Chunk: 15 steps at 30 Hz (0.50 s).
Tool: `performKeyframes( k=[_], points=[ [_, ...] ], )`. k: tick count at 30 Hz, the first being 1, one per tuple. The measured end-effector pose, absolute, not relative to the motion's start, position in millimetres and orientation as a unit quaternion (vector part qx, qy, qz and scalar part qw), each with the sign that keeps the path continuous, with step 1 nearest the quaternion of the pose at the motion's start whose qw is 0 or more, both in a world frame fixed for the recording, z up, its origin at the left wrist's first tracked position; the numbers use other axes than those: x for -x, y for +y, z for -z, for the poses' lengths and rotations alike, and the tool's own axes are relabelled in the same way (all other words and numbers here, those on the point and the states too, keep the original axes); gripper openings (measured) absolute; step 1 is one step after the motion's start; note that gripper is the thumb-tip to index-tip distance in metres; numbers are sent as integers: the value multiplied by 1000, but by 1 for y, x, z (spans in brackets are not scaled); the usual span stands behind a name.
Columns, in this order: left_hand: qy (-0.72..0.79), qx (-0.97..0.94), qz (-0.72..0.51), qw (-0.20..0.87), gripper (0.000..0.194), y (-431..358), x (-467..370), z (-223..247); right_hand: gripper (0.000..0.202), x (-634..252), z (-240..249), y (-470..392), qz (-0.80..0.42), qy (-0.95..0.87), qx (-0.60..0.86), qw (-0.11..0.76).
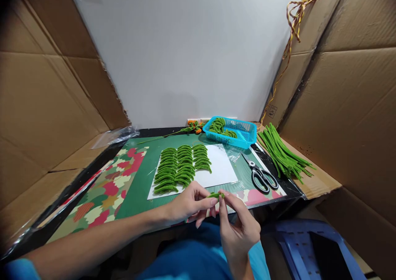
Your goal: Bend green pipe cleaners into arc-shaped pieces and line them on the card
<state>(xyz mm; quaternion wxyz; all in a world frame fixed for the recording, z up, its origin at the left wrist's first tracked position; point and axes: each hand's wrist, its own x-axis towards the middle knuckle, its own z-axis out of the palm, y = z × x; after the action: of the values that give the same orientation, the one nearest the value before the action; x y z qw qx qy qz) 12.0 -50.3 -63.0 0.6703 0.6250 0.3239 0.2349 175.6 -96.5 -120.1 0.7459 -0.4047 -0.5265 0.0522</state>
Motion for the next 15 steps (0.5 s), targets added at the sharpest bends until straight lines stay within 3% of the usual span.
performKeyframes(
  k=[7, 15],
  points=[
    [328, -632, -229, 664, 53, -52, -13, 62, 28, -176, 114, -97, -4, -536, 408, 739],
    [333, -632, -225, 663, 57, -52, -14, 57, 20, -182, 117, -96, -52, -543, 394, 740]
  ],
)
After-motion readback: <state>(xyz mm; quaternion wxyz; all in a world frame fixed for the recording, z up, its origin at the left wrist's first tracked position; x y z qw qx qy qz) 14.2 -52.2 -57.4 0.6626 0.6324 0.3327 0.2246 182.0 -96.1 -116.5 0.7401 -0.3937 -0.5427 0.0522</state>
